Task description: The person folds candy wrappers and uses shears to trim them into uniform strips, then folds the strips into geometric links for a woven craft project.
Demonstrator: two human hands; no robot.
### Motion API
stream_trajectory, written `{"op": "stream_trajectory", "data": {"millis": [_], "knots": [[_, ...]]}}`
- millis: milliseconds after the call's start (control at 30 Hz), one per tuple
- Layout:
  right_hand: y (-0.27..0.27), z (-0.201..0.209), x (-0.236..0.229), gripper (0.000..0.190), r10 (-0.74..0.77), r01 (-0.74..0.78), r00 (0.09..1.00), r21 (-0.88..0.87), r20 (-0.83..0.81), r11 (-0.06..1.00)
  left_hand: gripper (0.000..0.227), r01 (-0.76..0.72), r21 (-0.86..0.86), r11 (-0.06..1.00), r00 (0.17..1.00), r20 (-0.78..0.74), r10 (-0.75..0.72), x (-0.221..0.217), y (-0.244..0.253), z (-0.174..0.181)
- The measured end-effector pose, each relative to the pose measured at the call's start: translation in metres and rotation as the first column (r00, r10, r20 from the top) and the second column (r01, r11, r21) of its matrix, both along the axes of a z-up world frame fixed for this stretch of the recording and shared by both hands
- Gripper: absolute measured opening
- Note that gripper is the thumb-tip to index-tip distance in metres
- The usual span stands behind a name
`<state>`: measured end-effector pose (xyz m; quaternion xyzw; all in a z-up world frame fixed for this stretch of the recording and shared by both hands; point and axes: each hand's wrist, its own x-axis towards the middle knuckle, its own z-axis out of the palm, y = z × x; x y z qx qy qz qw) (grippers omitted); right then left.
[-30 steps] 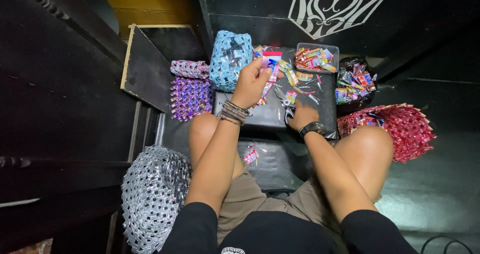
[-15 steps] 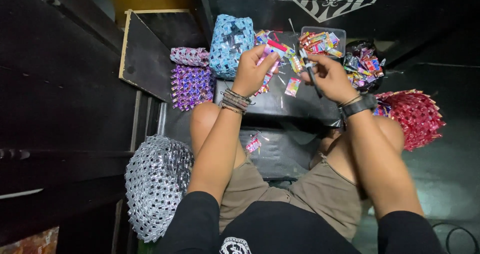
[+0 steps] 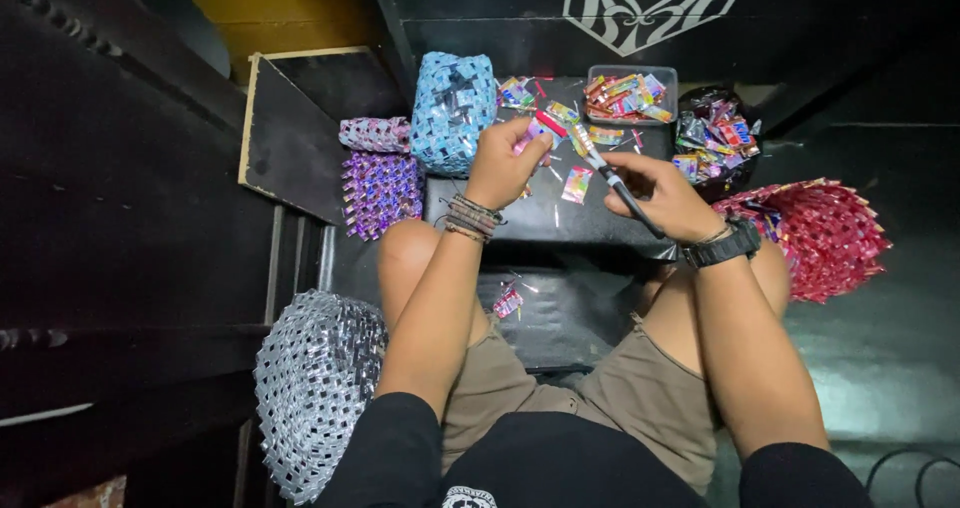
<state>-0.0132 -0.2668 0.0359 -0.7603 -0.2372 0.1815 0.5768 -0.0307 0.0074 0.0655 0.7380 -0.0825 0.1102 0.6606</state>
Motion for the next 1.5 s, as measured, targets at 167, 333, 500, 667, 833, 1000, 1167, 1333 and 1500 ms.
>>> {"op": "stream_trajectory", "data": {"millis": [167, 333, 500, 667, 833, 1000, 1167, 1333, 1500], "knots": [[0.002, 0.004, 0.001, 0.067, 0.016, -0.016, 0.999, 0.019, -0.028, 1.000, 0.021, 0.017, -0.007, 1.000, 1.000, -0.008, -0.017, -0.005, -0.002, 0.001], [0.002, 0.005, 0.001, 0.067, 0.030, -0.029, 0.999, 0.029, -0.039, 0.999, 0.020, 0.007, -0.049, 0.999, 1.000, 0.002, -0.007, -0.006, 0.000, -0.003], [0.005, 0.008, -0.003, 0.068, 0.035, -0.033, 0.998, 0.023, -0.057, 0.999, 0.019, 0.036, -0.050, 0.998, 0.999, 0.017, -0.035, -0.013, -0.002, 0.008], [0.002, 0.005, 0.000, 0.068, 0.048, -0.047, 0.997, 0.017, -0.060, 0.999, 0.022, 0.075, 0.031, 0.997, 0.996, 0.051, -0.076, -0.008, -0.003, 0.007], [0.002, 0.005, -0.001, 0.069, 0.045, -0.044, 0.996, 0.018, -0.073, 0.999, 0.022, 0.083, 0.043, 0.996, 0.995, 0.042, -0.085, -0.012, -0.004, 0.012], [0.001, 0.004, 0.000, 0.066, 0.049, -0.048, 0.996, 0.013, -0.071, 0.999, 0.022, 0.095, 0.043, 0.995, 0.994, 0.045, -0.097, -0.013, -0.004, 0.014], [0.000, 0.004, -0.001, 0.063, 0.037, -0.035, 0.997, 0.027, -0.072, 0.999, 0.022, 0.091, 0.042, 0.995, 0.994, 0.056, -0.093, -0.009, -0.005, 0.009], [-0.001, 0.001, -0.005, 0.061, 0.022, -0.020, 0.998, 0.037, -0.054, 0.999, 0.023, 0.084, 0.038, 0.996, 0.995, 0.057, -0.086, -0.008, -0.005, 0.006], [0.000, 0.002, -0.006, 0.058, 0.014, -0.013, 0.999, 0.035, -0.029, 0.999, 0.024, 0.082, 0.039, 0.996, 0.994, 0.064, -0.084, -0.010, -0.005, 0.010]]}}
